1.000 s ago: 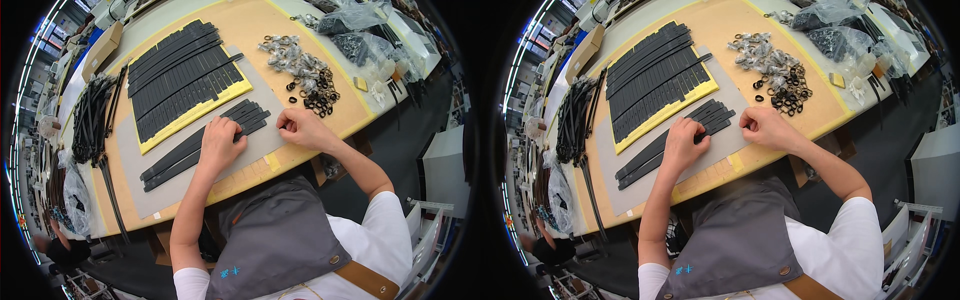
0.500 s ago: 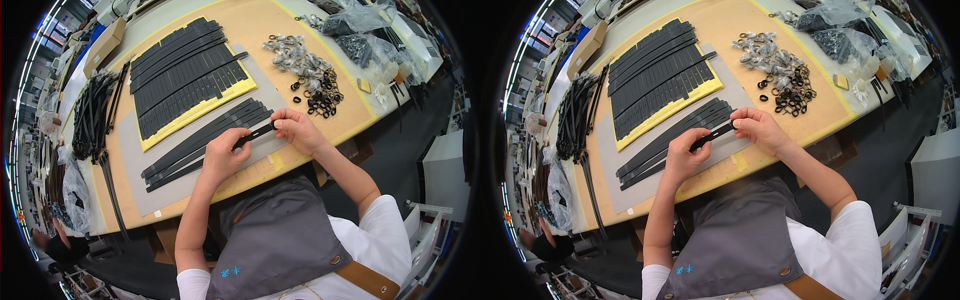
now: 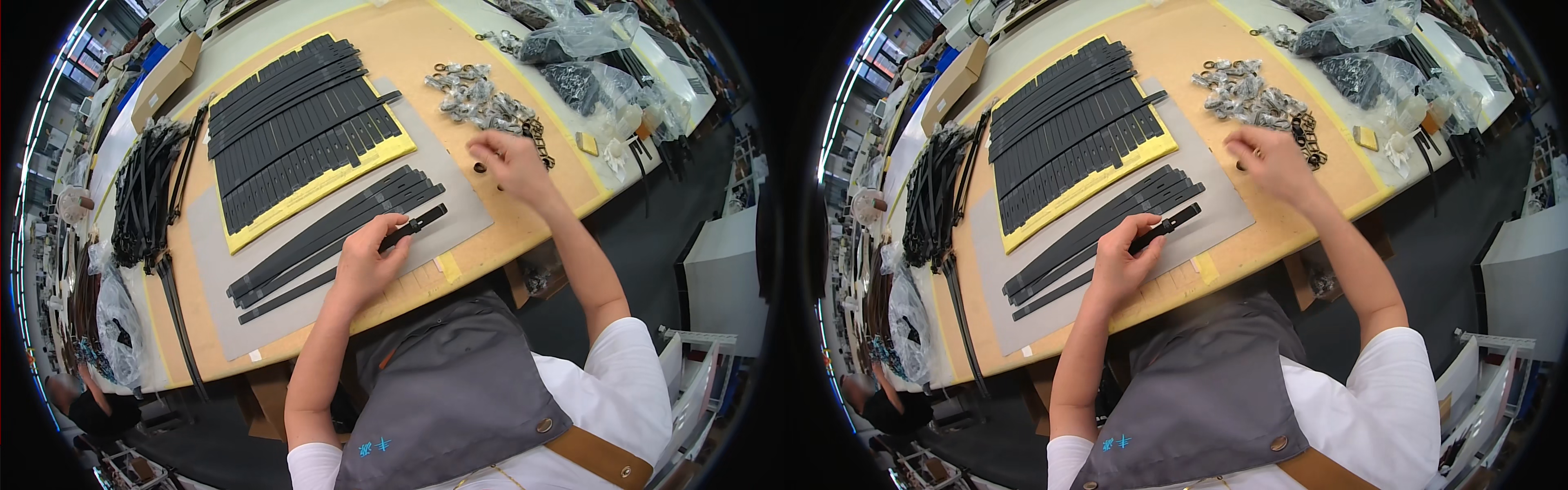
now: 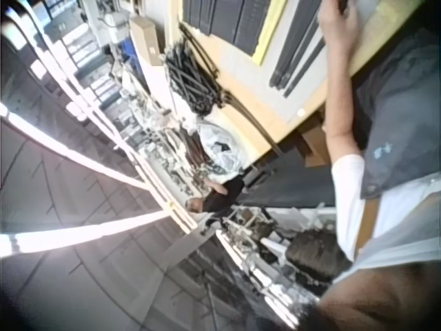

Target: The person assembles small black bags by attaching metal clasps to the ends of black fabric strips. They retrieve a bag of white cotton rolls from a box, place them on the table, and then proceed to attach the clasps to the fabric strips one by one.

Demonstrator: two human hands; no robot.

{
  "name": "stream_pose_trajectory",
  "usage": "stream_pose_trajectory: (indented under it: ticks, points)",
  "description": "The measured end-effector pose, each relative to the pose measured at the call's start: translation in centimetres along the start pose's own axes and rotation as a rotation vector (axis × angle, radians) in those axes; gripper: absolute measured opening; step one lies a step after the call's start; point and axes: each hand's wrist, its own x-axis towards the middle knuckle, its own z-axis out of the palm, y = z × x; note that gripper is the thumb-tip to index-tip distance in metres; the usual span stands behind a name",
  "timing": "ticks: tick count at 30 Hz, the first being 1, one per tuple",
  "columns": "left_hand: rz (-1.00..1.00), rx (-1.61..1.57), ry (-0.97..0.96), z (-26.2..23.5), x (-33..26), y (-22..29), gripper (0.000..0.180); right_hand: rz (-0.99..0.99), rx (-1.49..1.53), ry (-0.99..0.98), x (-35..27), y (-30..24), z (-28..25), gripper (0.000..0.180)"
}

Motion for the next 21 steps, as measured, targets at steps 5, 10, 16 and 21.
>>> stream_pose_trajectory:
  ticks: [5,10,16,21]
  points:
    - [-0.06,-0.032,-0.036,0.0,0.4,0.5,0.04,-0.135,-0.587,-0.148,5.1,4.6,-4.2,0.009]
    - [-0.006,-0.025,-0.004,-0.7,0.5,0.7,0.047,-0.224,-0.741,-0.344,7.7,3.2,-4.7,0.011]
    - [0.001,-0.107,0.006,-0.2,0.4,0.4,0.038,-0.388,-0.72,-0.332,8.6,5.0,-4.6,0.006]
    - [-0.019,-0.11,0.014,-0.1,0.4,0.6,0.032,-0.294,-0.679,-0.332,8.4,5.0,-4.9,0.007]
